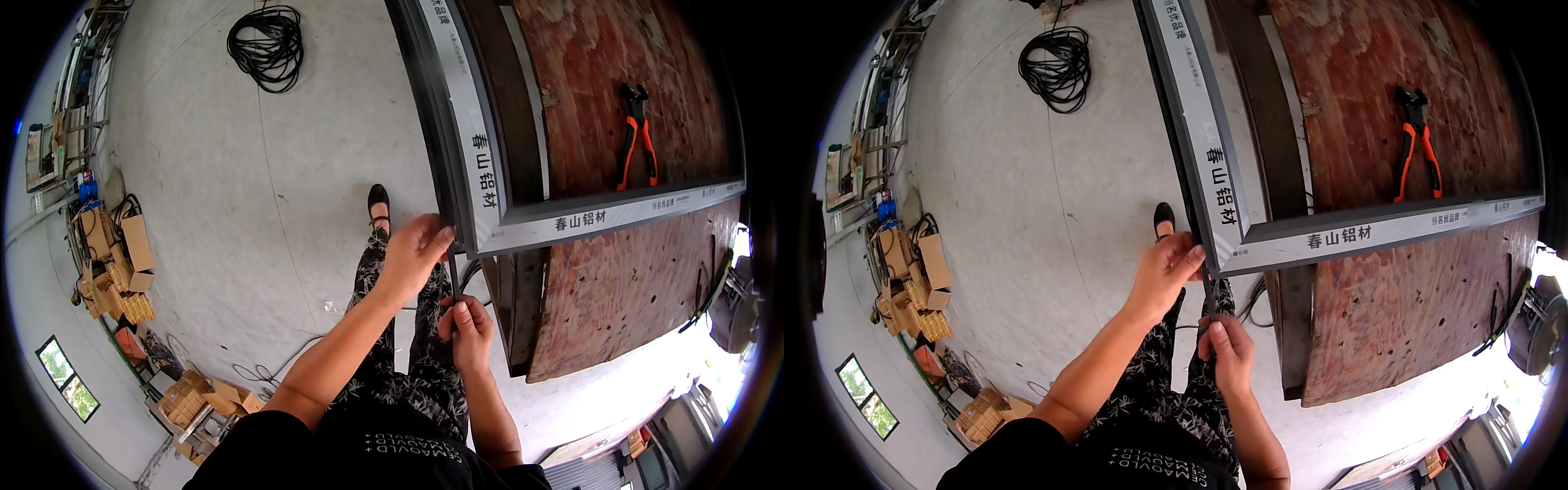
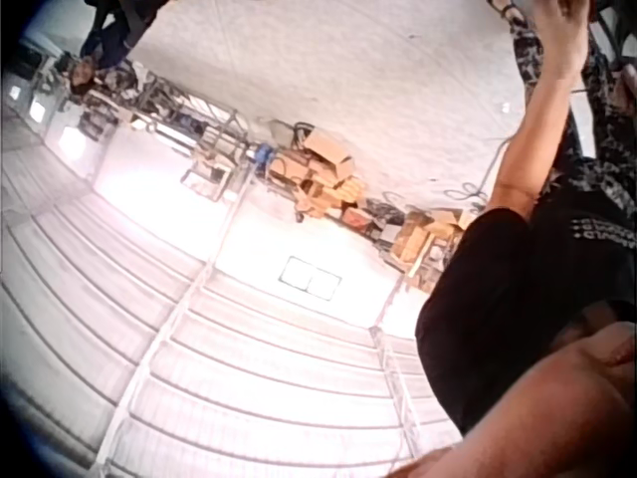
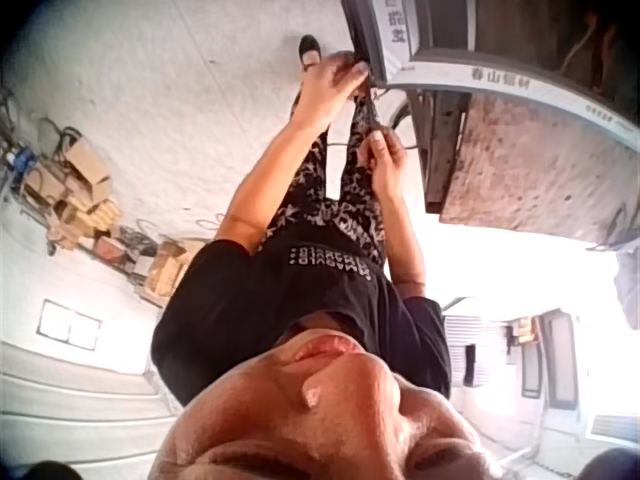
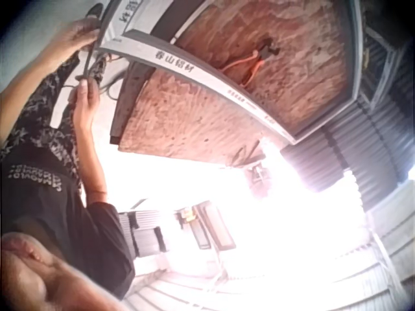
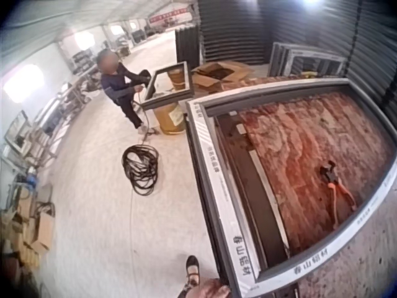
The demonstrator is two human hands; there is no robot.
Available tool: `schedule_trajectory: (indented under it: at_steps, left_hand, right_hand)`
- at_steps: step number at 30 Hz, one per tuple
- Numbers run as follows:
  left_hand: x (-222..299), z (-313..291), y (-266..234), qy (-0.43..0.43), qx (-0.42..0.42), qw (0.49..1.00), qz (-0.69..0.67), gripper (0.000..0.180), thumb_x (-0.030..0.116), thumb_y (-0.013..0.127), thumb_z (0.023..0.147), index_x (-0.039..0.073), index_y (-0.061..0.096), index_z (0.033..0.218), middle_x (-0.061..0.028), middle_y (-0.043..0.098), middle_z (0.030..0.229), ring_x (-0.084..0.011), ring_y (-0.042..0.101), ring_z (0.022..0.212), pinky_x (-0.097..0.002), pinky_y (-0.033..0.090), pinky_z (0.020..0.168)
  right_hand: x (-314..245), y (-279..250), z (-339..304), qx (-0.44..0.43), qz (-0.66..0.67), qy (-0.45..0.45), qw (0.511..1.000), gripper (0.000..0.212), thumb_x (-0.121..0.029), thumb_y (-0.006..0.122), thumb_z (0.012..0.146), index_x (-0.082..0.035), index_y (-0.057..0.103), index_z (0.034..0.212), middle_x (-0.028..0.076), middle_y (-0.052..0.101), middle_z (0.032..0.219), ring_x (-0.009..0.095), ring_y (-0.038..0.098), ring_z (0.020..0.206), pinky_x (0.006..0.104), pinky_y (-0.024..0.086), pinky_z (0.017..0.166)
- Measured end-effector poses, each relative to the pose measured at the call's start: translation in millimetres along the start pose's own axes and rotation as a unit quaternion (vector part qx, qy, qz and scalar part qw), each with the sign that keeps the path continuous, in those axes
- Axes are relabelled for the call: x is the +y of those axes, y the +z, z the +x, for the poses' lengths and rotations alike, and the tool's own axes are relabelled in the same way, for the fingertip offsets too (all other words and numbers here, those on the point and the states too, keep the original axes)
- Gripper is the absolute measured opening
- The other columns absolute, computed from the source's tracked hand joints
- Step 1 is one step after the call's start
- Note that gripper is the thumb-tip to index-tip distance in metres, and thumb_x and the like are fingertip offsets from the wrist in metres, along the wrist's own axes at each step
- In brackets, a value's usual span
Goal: The person installs a rubber seal into a window frame. They lift the frame onto a work table, use pliers to trim the end of a long rubber strip, and then press the strip into the groove along the frame perimeter by hand.
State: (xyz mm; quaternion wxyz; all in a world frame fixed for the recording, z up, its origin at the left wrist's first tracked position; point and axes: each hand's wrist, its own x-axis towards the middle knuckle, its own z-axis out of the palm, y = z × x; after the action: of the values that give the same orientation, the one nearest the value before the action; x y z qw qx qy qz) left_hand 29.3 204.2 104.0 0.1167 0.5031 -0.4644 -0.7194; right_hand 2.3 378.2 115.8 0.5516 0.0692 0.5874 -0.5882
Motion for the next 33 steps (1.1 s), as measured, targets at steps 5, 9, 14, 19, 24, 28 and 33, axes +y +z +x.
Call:
schedule_trajectory:
  at_steps: [5, 9, 14, 19, 24, 28, 33]
  left_hand:
    - [-13.8, -1.7, -7.2, -0.036, -0.009, 0.997, 0.064, 0.022, 0.019, 0.059, 0.096, -0.003, 0.060, 0.091, -0.0044, 0.061, 0.080, -0.0100, 0.060, 0.071, -0.0275, 0.053, 0.068]
    - [-1.5, -8.2, 0.8, -0.037, 0.001, 0.998, 0.041, 0.027, 0.024, 0.062, 0.095, -0.003, 0.062, 0.097, -0.0045, 0.062, 0.074, -0.0088, 0.059, 0.066, -0.0255, 0.049, 0.062]
    - [-4.3, -13.2, 1.5, -0.044, -0.004, 0.995, -0.095, 0.025, 0.020, 0.054, 0.100, -0.004, 0.060, 0.102, -0.0044, 0.062, 0.089, -0.0105, 0.058, 0.074, -0.0268, 0.050, 0.071]
    - [-28.0, -1.5, 0.0, -0.055, -0.015, 0.988, -0.143, 0.030, 0.027, 0.043, 0.103, 0.001, 0.056, 0.111, -0.0053, 0.063, 0.093, -0.0139, 0.061, 0.079, -0.0306, 0.052, 0.074]
    - [-20.7, -1.6, 23.9, -0.031, 0.007, 0.987, -0.155, 0.026, 0.029, 0.049, 0.102, 0.003, 0.055, 0.100, -0.0039, 0.061, 0.085, -0.0128, 0.057, 0.068, -0.0284, 0.050, 0.066]
    - [-25.4, -15.0, 4.6, -0.043, 0.035, 0.982, -0.180, 0.022, 0.024, 0.049, 0.101, 0.003, 0.057, 0.099, 0.0019, 0.053, 0.079, -0.0077, 0.048, 0.067, -0.0244, 0.038, 0.062]
    - [-37.1, -38.2, -86.8, -0.062, 0.114, 0.986, -0.106, 0.025, 0.016, 0.054, 0.095, 0.001, 0.059, 0.114, -0.0056, 0.065, 0.105, -0.0126, 0.061, 0.096, -0.0278, 0.047, 0.084]
  right_hand:
    - [-4.3, 3.4, 1.3, -0.014, -0.017, 0.013, 1.000, 0.030, -0.027, 0.053, 0.100, 0.002, 0.060, 0.103, 0.001, 0.055, 0.064, 0.008, 0.048, 0.057, 0.0227, 0.038, 0.053]
    - [-0.8, 4.7, 0.3, 0.000, -0.058, 0.013, 0.998, 0.025, -0.022, 0.055, 0.099, 0.002, 0.061, 0.104, 0.004, 0.060, 0.072, 0.010, 0.055, 0.065, 0.0247, 0.045, 0.059]
    - [-87.6, -7.1, 1.4, 0.044, -0.508, -0.324, 0.797, 0.021, -0.006, 0.069, 0.081, -0.002, 0.067, 0.101, 0.016, 0.068, 0.098, 0.032, 0.065, 0.084, 0.0402, 0.051, 0.077]
    - [-233.1, -78.3, 16.4, 0.240, -0.597, -0.493, 0.585, 0.016, 0.002, 0.064, 0.081, 0.000, 0.067, 0.096, 0.016, 0.066, 0.097, 0.032, 0.063, 0.087, 0.0368, 0.049, 0.076]
    - [-323.8, -169.7, 97.0, 0.247, -0.715, -0.469, 0.456, 0.027, -0.026, 0.058, 0.092, -0.001, 0.066, 0.096, 0.013, 0.064, 0.097, 0.034, 0.058, 0.091, 0.0428, 0.045, 0.085]
    - [-328.4, -189.0, 101.9, 0.180, -0.782, -0.325, 0.500, 0.030, -0.030, 0.058, 0.092, -0.003, 0.068, 0.085, 0.012, 0.064, 0.087, 0.033, 0.058, 0.091, 0.0428, 0.044, 0.086]
    - [-294.6, -194.7, 80.4, 0.150, -0.737, -0.389, 0.531, 0.031, -0.030, 0.057, 0.092, -0.005, 0.068, 0.078, 0.013, 0.063, 0.079, 0.033, 0.058, 0.085, 0.0439, 0.043, 0.082]
